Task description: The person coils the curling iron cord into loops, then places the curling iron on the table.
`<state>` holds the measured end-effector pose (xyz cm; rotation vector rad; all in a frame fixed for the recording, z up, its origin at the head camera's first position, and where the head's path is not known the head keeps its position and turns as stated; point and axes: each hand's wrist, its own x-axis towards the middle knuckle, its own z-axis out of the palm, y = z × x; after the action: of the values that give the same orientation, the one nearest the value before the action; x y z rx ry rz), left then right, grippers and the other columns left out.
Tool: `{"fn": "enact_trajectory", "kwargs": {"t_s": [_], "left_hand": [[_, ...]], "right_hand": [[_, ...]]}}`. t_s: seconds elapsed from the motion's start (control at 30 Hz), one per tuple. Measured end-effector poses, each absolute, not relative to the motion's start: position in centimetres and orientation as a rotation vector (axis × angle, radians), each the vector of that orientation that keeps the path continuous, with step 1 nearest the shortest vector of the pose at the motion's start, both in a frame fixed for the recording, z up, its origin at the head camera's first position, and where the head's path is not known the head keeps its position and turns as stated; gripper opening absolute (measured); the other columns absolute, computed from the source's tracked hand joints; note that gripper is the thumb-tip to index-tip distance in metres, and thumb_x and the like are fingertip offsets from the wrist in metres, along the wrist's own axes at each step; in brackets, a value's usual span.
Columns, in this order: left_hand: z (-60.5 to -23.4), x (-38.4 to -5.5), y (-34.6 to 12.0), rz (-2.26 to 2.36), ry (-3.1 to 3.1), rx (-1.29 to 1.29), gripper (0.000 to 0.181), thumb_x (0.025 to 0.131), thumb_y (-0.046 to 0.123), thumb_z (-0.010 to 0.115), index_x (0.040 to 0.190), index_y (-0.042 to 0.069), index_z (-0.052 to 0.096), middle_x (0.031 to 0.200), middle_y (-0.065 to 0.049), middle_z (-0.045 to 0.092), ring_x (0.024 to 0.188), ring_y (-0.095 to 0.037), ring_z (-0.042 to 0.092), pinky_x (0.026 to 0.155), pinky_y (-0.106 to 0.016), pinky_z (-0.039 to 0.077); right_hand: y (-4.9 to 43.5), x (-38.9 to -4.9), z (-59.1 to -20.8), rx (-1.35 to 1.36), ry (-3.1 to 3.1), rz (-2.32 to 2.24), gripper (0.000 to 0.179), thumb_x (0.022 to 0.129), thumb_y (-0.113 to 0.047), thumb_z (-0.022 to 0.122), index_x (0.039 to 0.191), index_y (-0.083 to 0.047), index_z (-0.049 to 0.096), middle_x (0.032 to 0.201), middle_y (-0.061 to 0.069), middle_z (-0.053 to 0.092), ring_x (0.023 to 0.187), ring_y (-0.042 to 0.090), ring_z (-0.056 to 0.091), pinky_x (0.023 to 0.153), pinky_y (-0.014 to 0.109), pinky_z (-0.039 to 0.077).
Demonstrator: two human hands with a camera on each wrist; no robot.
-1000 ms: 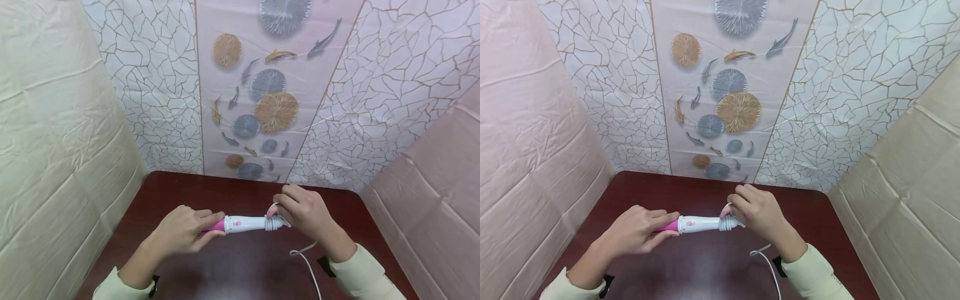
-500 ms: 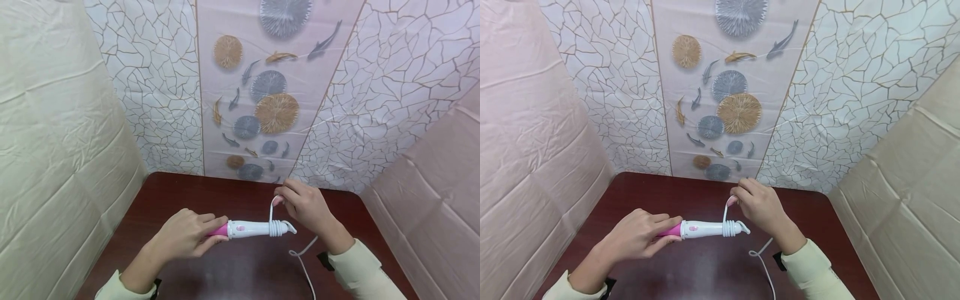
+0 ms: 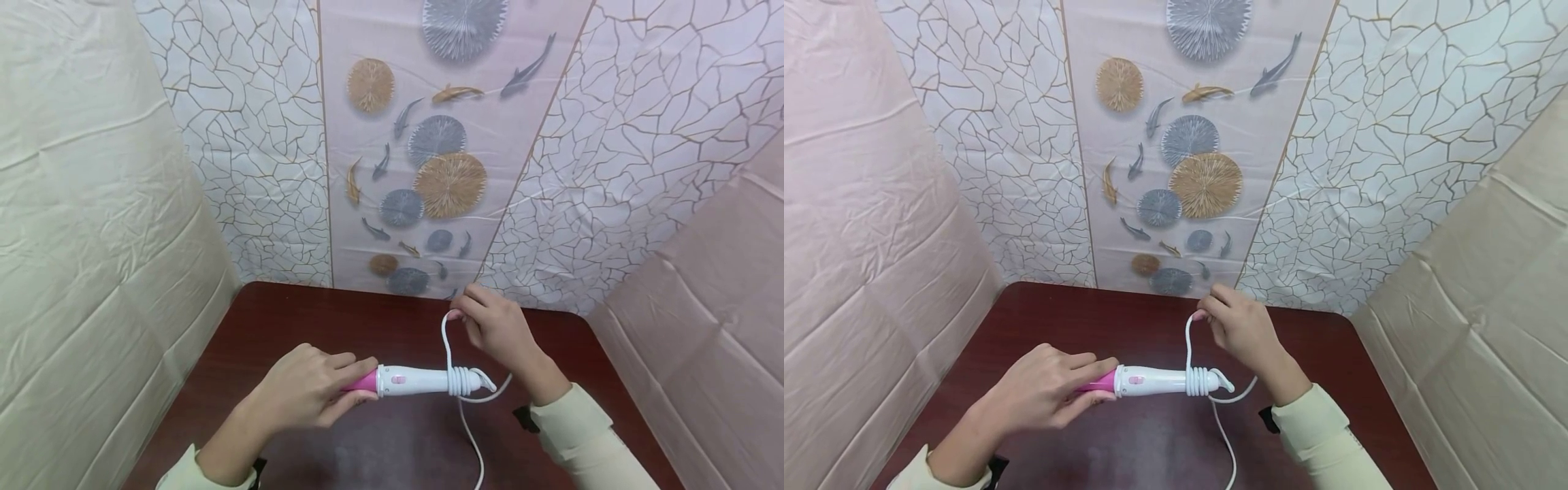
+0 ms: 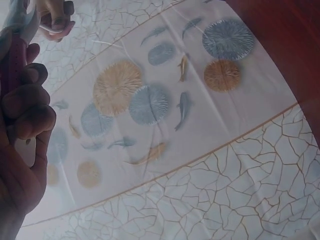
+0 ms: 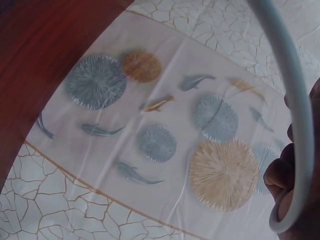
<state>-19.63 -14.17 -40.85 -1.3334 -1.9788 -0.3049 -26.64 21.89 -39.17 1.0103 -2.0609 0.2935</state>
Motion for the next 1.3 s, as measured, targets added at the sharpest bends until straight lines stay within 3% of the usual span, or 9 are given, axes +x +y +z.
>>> {"fn": "enact_trajectory", "kwargs": {"t_s": [0.2,0.4,0.53,0.63,0.73,0.93,1.07,1.17,1.3], "left_hand": [[-40.3,-19.7,-14.1,-0.353,-1.963,-1.332,0.04,0.114,0.051,0.054,0.122,0.019,0.076,0.07,0.013,0.053,0.057,0.003,0.022,0.053,-0.013,0.017],[-39.9,-20.1,-14.5,-0.37,-1.96,-1.287,0.046,0.116,0.052,0.048,0.122,0.017,0.077,0.071,0.012,0.053,0.058,0.003,0.023,0.052,-0.013,0.02],[-39.8,-20.2,-14.7,-0.361,-1.965,-1.248,0.047,0.116,0.053,0.047,0.122,0.017,0.077,0.071,0.012,0.054,0.057,0.003,0.024,0.051,-0.014,0.023],[-39.7,-20.4,-14.9,-0.368,-1.971,-1.221,0.049,0.116,0.054,0.046,0.122,0.017,0.078,0.071,0.011,0.055,0.057,0.003,0.024,0.05,-0.014,0.024],[-39.6,-20.6,-15.1,-0.372,-1.972,-1.209,0.049,0.116,0.054,0.046,0.122,0.017,0.078,0.07,0.011,0.055,0.057,0.003,0.025,0.05,-0.015,0.025],[-39.8,-21.0,-15.5,-0.351,-1.981,-1.148,0.047,0.115,0.054,0.049,0.122,0.017,0.077,0.071,0.01,0.057,0.055,0.001,0.029,0.049,-0.018,0.028],[-40.3,-21.6,-15.7,-0.349,-1.996,-1.119,0.046,0.114,0.054,0.051,0.122,0.018,0.078,0.072,0.009,0.06,0.053,-0.001,0.033,0.048,-0.019,0.031],[-40.8,-22.0,-15.9,-0.355,-2.018,-1.102,0.049,0.115,0.055,0.049,0.122,0.017,0.079,0.073,0.008,0.063,0.053,-0.002,0.034,0.048,-0.02,0.031],[-41.3,-22.5,-16.2,-0.36,-2.045,-1.081,0.053,0.114,0.057,0.048,0.12,0.017,0.081,0.073,0.007,0.066,0.053,-0.002,0.034,0.048,-0.02,0.03]], "right_hand": [[21.4,-26.1,-39.3,1.043,-2.082,0.28,0.042,0.118,-0.039,0.049,0.093,-0.014,0.073,0.08,-0.004,0.054,0.06,0.01,0.046,0.05,0.031,0.043],[21.7,-25.4,-40.9,1.064,-2.139,0.303,0.038,0.118,-0.039,0.053,0.092,-0.019,0.072,0.082,-0.006,0.052,0.065,0.007,0.046,0.054,0.028,0.043],[21.8,-24.9,-42.2,1.054,-2.168,0.306,0.008,0.101,-0.02,0.076,0.093,-0.02,0.073,0.085,-0.007,0.057,0.07,0.008,0.055,0.056,0.03,0.048],[21.7,-24.4,-42.9,1.021,-2.171,0.314,0.021,0.078,-0.006,0.079,0.093,-0.018,0.07,0.087,-0.006,0.062,0.069,0.008,0.057,0.054,0.031,0.049],[21.4,-24.0,-43.5,1.02,-2.144,0.303,0.028,0.07,-0.002,0.073,0.094,-0.016,0.069,0.087,-0.003,0.065,0.067,0.009,0.056,0.053,0.031,0.048],[20.4,-23.2,-44.5,1.127,-2.029,0.3,0.027,0.078,-0.003,0.068,0.091,-0.023,0.081,0.086,-0.009,0.076,0.067,0.009,0.066,0.05,0.026,0.048],[19.6,-22.5,-44.8,1.204,-1.933,0.292,0.021,0.099,-0.009,0.06,0.091,-0.018,0.077,0.091,-0.009,0.075,0.072,0.01,0.066,0.052,0.024,0.048],[19.1,-21.9,-44.5,1.234,-1.868,0.284,0.03,0.109,-0.014,0.053,0.086,-0.018,0.071,0.087,-0.007,0.068,0.068,0.011,0.053,0.053,0.021,0.041],[18.5,-20.9,-43.3,1.26,-1.817,0.264,0.038,0.113,-0.016,0.049,0.079,-0.017,0.066,0.078,-0.008,0.055,0.066,0.008,0.033,0.057,0.016,0.024]]}}
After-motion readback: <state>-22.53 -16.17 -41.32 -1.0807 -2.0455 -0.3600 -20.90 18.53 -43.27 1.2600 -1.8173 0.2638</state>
